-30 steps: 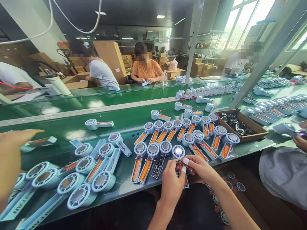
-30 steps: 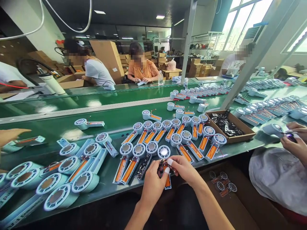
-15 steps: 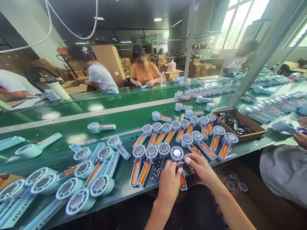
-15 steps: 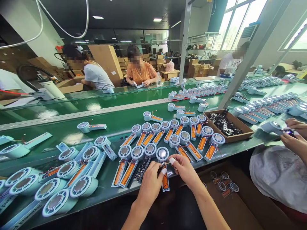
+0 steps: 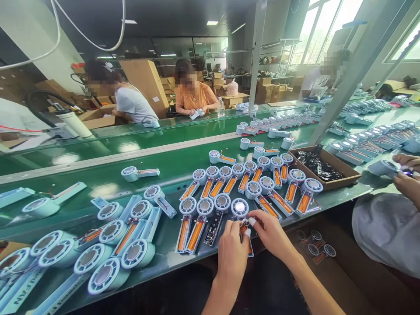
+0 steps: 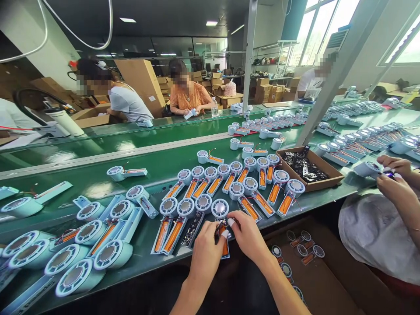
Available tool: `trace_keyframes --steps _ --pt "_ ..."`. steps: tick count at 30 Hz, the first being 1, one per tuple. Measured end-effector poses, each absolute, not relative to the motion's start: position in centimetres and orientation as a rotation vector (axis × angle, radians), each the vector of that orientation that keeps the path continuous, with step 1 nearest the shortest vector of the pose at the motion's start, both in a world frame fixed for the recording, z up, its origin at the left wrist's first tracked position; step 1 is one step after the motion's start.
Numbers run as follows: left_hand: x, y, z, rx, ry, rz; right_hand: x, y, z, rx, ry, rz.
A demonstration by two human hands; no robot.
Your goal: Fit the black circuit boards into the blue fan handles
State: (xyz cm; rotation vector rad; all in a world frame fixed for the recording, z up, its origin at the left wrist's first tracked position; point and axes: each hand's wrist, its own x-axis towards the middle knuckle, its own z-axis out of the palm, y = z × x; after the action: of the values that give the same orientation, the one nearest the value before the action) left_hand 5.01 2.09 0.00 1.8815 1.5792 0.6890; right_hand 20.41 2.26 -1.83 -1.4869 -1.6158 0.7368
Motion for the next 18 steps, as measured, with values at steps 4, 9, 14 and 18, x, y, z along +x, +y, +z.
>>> trace_keyframes --steps 4,9,14,18 --pt "5.7 2.1 -0.2 1.877 1.630 0.642 20.6 2.3 -2.2 -1.498 -1.645 0.695" --pt "5.1 2.5 -0.1 1.914 1.579 0.614 21.0 2.2 -2.3 -1.517 -1.663 0.635" --pt "4.4 3.2 0.2 1.950 1.517 0.621 21.0 2.2 -2.3 -1.527 -1.690 0.571" --pt "4.2 3.5 0.3 1.886 1.505 0.757 20.9 1.7 -1.7 -1.542 -1.720 0.508"
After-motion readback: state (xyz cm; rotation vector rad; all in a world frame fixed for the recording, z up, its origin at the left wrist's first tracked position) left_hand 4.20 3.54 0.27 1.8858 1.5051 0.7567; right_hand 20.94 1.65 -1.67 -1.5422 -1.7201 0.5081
